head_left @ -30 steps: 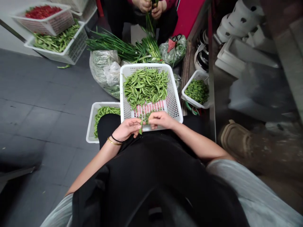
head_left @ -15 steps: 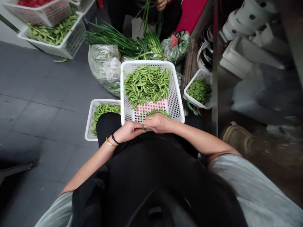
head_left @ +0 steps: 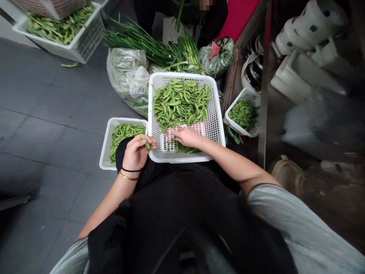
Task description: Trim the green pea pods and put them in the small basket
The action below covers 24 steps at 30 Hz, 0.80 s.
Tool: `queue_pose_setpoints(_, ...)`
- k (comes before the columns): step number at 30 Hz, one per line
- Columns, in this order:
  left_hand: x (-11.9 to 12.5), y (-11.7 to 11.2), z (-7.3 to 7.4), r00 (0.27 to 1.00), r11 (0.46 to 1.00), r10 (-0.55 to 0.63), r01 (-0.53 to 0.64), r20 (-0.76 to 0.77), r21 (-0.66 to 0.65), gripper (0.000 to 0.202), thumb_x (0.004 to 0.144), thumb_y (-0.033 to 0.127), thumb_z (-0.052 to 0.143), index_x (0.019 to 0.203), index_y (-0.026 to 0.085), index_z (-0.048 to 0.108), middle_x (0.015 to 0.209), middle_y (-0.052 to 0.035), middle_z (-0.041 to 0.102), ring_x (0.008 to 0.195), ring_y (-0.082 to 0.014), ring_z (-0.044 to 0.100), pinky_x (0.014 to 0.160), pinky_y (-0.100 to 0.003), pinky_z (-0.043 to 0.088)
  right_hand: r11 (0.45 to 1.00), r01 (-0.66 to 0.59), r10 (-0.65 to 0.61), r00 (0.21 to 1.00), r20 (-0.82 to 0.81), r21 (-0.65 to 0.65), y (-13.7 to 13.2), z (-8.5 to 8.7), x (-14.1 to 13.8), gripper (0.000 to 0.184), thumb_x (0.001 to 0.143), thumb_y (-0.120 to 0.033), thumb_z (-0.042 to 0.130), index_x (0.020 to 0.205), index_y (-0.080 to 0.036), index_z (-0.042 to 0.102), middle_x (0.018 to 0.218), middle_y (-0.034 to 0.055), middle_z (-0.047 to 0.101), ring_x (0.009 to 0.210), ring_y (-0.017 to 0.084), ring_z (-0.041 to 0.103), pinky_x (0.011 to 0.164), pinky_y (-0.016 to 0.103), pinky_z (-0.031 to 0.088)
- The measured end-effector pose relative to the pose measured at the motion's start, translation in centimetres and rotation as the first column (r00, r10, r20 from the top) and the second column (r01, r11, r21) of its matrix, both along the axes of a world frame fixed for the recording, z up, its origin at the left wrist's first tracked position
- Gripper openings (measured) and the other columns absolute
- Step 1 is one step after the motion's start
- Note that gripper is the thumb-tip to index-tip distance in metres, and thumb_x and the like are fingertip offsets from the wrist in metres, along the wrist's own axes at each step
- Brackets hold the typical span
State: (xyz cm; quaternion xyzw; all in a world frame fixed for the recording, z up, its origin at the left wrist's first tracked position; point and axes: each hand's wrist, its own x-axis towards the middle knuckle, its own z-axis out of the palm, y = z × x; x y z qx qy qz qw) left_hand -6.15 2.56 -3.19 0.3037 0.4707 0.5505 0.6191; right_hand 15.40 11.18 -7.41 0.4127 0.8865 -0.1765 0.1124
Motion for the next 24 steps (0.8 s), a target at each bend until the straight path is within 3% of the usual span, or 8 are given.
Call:
queue_pose_setpoints(3,0.6,-0.4,0.2,0.979,0.986,-0.126,0.141,0.160,-0.090,0.012,0.066,0.025,0.061,0.064,0.016,0.054,0.055,0.0000,0.052,0.048,-0.0108,0.050,0.045,-0.024,0.043,0.999,-0.030,0.030,0.999,0.015,-0.021,1.6,-1.9,-4.8,0.036,0.090,-0.023,0.043,0.125,-0.014,0.052,0.106,0.0150,0.068,0.086,0.022,0.062,0.072,0.031,0.043)
queue_pose_setpoints(6,0.8,-1.1,0.2,0.973,0.980,-0.128,0.154,0.193,-0.123,0.025,0.071,0.026,0.066,0.060,0.017,0.045,0.044,0.0078,0.030,0.037,-0.0051,0.032,0.036,-0.017,0.027,0.999,-0.035,0.036,0.998,0.048,-0.021,2.4,-3.7,-5.8,0.034,0.089,-0.014,0.040,0.120,-0.011,0.055,0.104,0.0173,0.068,0.086,0.022,0.063,0.073,0.031,0.042)
queue_pose_setpoints(9,0.5,-1.3,-0.2,0.978,0.977,-0.100,0.132,0.185,-0.167,0.030,0.074,0.027,0.067,0.058,0.016,0.044,0.044,0.0088,0.025,0.036,-0.0041,0.027,0.035,-0.017,0.023,0.997,-0.072,0.074,0.996,0.045,-0.040,2.2,-4.2,-2.4,0.029,0.090,-0.017,0.040,0.110,-0.014,0.062,0.103,0.0153,0.068,0.090,0.022,0.062,0.075,0.031,0.041)
queue_pose_setpoints(13,0.7,-0.8,-1.0,0.978,0.965,-0.142,0.172,0.154,-0.198,0.023,0.075,0.029,0.067,0.063,0.015,0.052,0.042,0.0087,0.027,0.035,-0.0044,0.028,0.036,-0.017,0.025,0.943,-0.056,0.065,0.998,0.016,-0.328,1.7,-2.8,4.8,0.023,0.083,-0.026,0.058,0.104,-0.021,0.067,0.097,0.0044,0.070,0.087,0.017,0.062,0.075,0.025,0.041)
queue_pose_setpoints(15,1.3,-0.4,-1.4,0.967,0.947,-0.223,0.245,0.126,-0.209,0.021,0.075,0.031,0.067,0.066,0.015,0.056,0.043,0.0077,0.032,0.036,-0.0053,0.032,0.037,-0.018,0.029,0.937,0.083,-0.088,0.996,0.003,-0.338,1.6,-2.1,7.5,0.045,0.081,-0.032,0.063,0.124,-0.021,0.057,0.110,0.0069,0.066,0.095,0.018,0.062,0.081,0.026,0.042)
queue_pose_setpoints(18,2.2,0.2,-1.9,0.938,0.913,-0.345,0.345,0.038,-0.217,0.022,0.076,0.035,0.066,0.072,0.014,0.062,0.046,0.0042,0.042,0.039,-0.0077,0.041,0.041,-0.021,0.037,0.901,0.346,-0.336,0.938,0.083,-0.263,0.9,-2.1,8.9,0.083,0.080,-0.057,0.058,0.146,-0.017,0.028,0.134,0.0196,0.049,0.111,0.027,0.057,0.090,0.034,0.042)
queue_pose_setpoints(20,2.6,0.5,-2.2,0.927,0.908,-0.374,0.359,-0.031,-0.215,0.024,0.076,0.037,0.065,0.074,0.013,0.064,0.047,0.0029,0.046,0.040,-0.0087,0.044,0.042,-0.022,0.038,0.880,0.386,-0.348,0.920,0.179,-0.275,0.0,-2.7,8.0,0.099,0.073,-0.069,0.056,0.150,-0.019,0.018,0.142,0.0237,0.038,0.115,0.034,0.054,0.090,0.039,0.043)
queue_pose_setpoints(24,2.9,0.5,-2.5,0.940,0.925,-0.337,0.320,-0.055,-0.206,0.025,0.076,0.038,0.066,0.073,0.014,0.063,0.046,0.0035,0.045,0.040,-0.0083,0.043,0.042,-0.021,0.039,0.931,0.265,-0.224,0.958,0.181,-0.251,-1.9,-4.3,5.0,0.104,0.067,-0.069,0.063,0.150,-0.028,0.014,0.150,0.0220,0.022,0.115,0.038,0.053,0.087,0.042,0.045)
